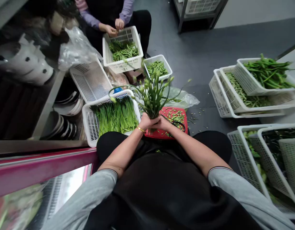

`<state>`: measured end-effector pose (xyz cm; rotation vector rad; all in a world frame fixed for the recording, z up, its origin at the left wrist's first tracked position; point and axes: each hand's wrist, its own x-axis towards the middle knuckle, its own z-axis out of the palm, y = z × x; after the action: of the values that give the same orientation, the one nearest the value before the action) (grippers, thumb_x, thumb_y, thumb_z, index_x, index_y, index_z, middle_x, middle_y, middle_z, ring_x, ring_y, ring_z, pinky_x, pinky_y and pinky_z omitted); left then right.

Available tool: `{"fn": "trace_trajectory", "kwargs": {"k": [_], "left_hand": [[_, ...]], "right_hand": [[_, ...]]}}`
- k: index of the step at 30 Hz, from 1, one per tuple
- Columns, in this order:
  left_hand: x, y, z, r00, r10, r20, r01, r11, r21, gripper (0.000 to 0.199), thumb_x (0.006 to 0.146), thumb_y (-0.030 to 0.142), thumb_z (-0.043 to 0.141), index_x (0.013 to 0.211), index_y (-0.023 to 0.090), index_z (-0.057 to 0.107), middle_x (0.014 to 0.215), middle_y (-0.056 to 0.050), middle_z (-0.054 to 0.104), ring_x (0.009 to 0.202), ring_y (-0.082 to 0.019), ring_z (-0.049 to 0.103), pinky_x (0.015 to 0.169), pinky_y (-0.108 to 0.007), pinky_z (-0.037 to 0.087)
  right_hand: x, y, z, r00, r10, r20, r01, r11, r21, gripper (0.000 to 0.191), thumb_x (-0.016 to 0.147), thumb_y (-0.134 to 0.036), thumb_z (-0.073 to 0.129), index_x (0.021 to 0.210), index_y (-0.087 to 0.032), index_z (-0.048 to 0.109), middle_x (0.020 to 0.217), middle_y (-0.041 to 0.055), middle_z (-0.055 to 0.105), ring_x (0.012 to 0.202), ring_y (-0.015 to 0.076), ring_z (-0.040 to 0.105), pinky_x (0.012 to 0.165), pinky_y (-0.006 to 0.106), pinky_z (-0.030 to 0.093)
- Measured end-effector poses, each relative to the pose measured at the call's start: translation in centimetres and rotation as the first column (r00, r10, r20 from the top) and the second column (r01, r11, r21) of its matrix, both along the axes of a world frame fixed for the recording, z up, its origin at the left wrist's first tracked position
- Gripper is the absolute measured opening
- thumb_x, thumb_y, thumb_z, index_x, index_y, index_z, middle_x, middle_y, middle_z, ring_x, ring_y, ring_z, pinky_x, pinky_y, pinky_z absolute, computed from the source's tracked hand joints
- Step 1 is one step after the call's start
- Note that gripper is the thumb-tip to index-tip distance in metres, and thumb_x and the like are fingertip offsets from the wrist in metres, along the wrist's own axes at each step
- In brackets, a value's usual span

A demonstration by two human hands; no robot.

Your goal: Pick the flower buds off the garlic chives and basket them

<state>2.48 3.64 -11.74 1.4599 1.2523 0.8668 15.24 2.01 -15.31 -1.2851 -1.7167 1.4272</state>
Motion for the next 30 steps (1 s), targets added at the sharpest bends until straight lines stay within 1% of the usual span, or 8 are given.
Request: {"fn": "trace_trajectory", "kwargs": {"k": [4,7,10,14,18,22,27,30], "left_hand": [[0.6,1.2,3.6,0.947,-0.006,0.32,0.001,1.0,0.015,0.033,0.056,0.034,0.081,0.078,0.016,0.063,0.078,-0.002,0.068,0.076,-0.018,0.066,0.077,-0.033,0.055],[0.8,2.0,6.9,0.852,-0.113,0.51,0.168,0.984,-0.062,0.042,0.059,0.039,0.08,0.088,0.015,0.061,0.077,-0.002,0.067,0.074,-0.019,0.068,0.075,-0.035,0.056],[0.6,1.8,8.8,0.755,-0.247,0.607,0.409,0.902,-0.142,0.052,0.059,0.043,0.079,0.097,0.014,0.059,0.079,-0.005,0.069,0.081,-0.024,0.071,0.075,-0.038,0.057],[0.3,-0.3,8.5,0.701,-0.28,0.656,0.534,0.815,-0.223,0.056,0.057,0.047,0.079,0.099,0.016,0.057,0.077,-0.005,0.069,0.082,-0.027,0.071,0.068,-0.037,0.057],[-0.1,-0.8,7.8,0.793,-0.2,0.575,0.386,0.896,-0.221,0.046,0.056,0.036,0.079,0.09,0.016,0.056,0.06,0.003,0.06,0.055,-0.015,0.063,0.057,-0.029,0.053],[0.4,1.5,8.4,0.886,-0.049,0.46,0.115,0.987,-0.115,0.032,0.059,0.024,0.076,0.08,0.015,0.055,0.052,0.007,0.054,0.046,-0.009,0.055,0.052,-0.024,0.048],[2.9,2.7,9.2,0.884,0.154,0.441,-0.16,0.987,-0.024,0.02,0.07,0.017,0.07,0.08,0.017,0.053,0.052,0.008,0.049,0.045,-0.007,0.049,0.053,-0.024,0.045],[3.3,2.0,9.0,0.893,0.055,0.447,-0.113,0.988,0.103,0.032,0.066,0.023,0.079,0.087,0.017,0.054,0.066,0.005,0.058,0.058,-0.009,0.057,0.062,-0.026,0.048]], "right_hand": [[-0.1,0.7,3.3,0.99,-0.082,-0.114,0.085,0.996,0.023,0.066,0.054,-0.044,0.081,0.11,-0.015,0.058,0.109,0.0096,0.067,0.106,0.0263,0.061,0.096,0.042,0.049],[0.2,0.2,6.3,0.949,-0.133,-0.286,0.099,0.987,-0.129,0.06,0.056,-0.042,0.078,0.104,-0.018,0.053,0.094,0.0056,0.066,0.09,0.0237,0.063,0.086,0.042,0.053],[0.2,-1.5,8.2,0.881,-0.028,-0.473,-0.17,0.913,-0.371,0.039,0.063,-0.041,0.067,0.09,-0.019,0.05,0.067,-0.0003,0.057,0.062,0.0176,0.058,0.066,0.036,0.054],[0.0,-4.1,7.8,0.765,0.086,-0.639,-0.453,0.777,-0.437,0.031,0.068,-0.045,0.055,0.084,-0.019,0.05,0.056,-0.0023,0.05,0.051,0.0158,0.052,0.06,0.036,0.053],[1.1,-4.1,6.2,0.896,0.041,-0.442,-0.246,0.874,-0.418,0.047,0.079,-0.056,0.048,0.103,-0.016,0.054,0.08,0.0079,0.065,0.072,0.0202,0.062,0.075,0.037,0.053],[2.0,-2.0,6.2,0.954,0.041,-0.298,-0.058,0.997,-0.048,0.067,0.078,-0.067,0.05,0.122,-0.016,0.05,0.117,0.0134,0.063,0.11,0.0248,0.059,0.097,0.04,0.045],[0.4,0.1,6.3,0.983,-0.1,-0.154,0.125,0.979,0.16,0.072,0.056,-0.054,0.08,0.112,-0.015,0.055,0.107,0.0096,0.064,0.103,0.0293,0.059,0.093,0.047,0.049],[-0.1,1.0,5.2,0.963,-0.217,-0.163,0.24,0.96,0.141,0.056,0.059,-0.046,0.078,0.1,-0.013,0.059,0.092,0.0069,0.065,0.092,0.0275,0.063,0.087,0.046,0.052]]}}
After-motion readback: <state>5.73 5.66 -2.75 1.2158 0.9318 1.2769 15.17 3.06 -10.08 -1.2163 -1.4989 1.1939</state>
